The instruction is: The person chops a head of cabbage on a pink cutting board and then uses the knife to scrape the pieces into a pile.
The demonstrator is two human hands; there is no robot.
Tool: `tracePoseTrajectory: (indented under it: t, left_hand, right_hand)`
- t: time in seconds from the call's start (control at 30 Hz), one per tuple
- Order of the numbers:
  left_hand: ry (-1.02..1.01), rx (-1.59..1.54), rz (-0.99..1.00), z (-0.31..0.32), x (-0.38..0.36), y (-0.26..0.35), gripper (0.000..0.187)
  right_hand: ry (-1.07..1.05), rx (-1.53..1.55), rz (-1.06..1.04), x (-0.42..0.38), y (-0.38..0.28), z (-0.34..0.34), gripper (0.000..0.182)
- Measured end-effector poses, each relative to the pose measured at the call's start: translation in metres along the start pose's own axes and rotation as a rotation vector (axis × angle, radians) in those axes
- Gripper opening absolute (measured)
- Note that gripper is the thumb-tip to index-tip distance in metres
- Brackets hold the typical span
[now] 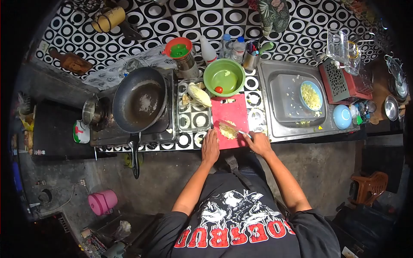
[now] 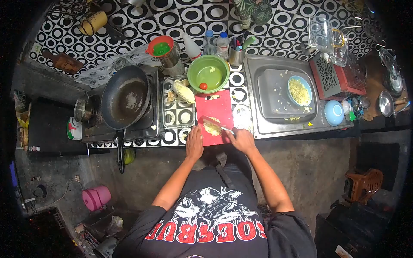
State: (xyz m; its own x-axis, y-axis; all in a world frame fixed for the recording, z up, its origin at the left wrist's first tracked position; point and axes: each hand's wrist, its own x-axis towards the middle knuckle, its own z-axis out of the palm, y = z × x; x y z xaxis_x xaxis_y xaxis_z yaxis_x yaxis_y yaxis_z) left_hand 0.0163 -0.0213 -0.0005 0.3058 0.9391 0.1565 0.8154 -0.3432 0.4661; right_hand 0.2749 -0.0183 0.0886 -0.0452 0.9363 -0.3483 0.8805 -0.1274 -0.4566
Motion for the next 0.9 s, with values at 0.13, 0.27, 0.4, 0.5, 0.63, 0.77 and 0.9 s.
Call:
tracePoseTrajectory:
  t: [0.13,0.27,0.4,0.5,0.63,0.77,0.9]
  left_hand:
    - [-0.012,-0.019,-0.002,-0.003,-0.001,-0.002,0.043]
    - [0.009,-0.015,0.014,0.0,-0.001,-0.003,0.044]
    - [0.006,-0.03,0.017,-0.003,-0.001,-0.003,0.045]
    - [-0.018,0.002,0.016,-0.004,-0.001,-0.003,0.045]
    - [0.003,-0.036,0.001,-0.003,-0.001,-0.002,0.046]
    - [0.014,-0.079,-0.025,-0.003,0.0,-0.001,0.047]
    - [-0.006,-0.072,-0.02,-0.006,0.0,0.0,0.049]
  right_hand:
    - [0.191,-0.017,-0.188,-0.033,0.02,0.008,0.034]
    - [0.172,-0.039,-0.244,-0.049,0.034,0.029,0.026]
    - [0.194,-0.067,-0.21,-0.053,0.041,0.044,0.021]
    - [0.288,-0.041,-0.103,-0.051,0.041,0.042,0.018]
    - [0.268,-0.012,-0.125,-0.051,0.038,0.047,0.019]
    - [0.253,-0.041,-0.191,-0.044,0.031,0.064,0.02]
    - [0.278,-0.025,-0.098,-0.039,0.024,0.064,0.019]
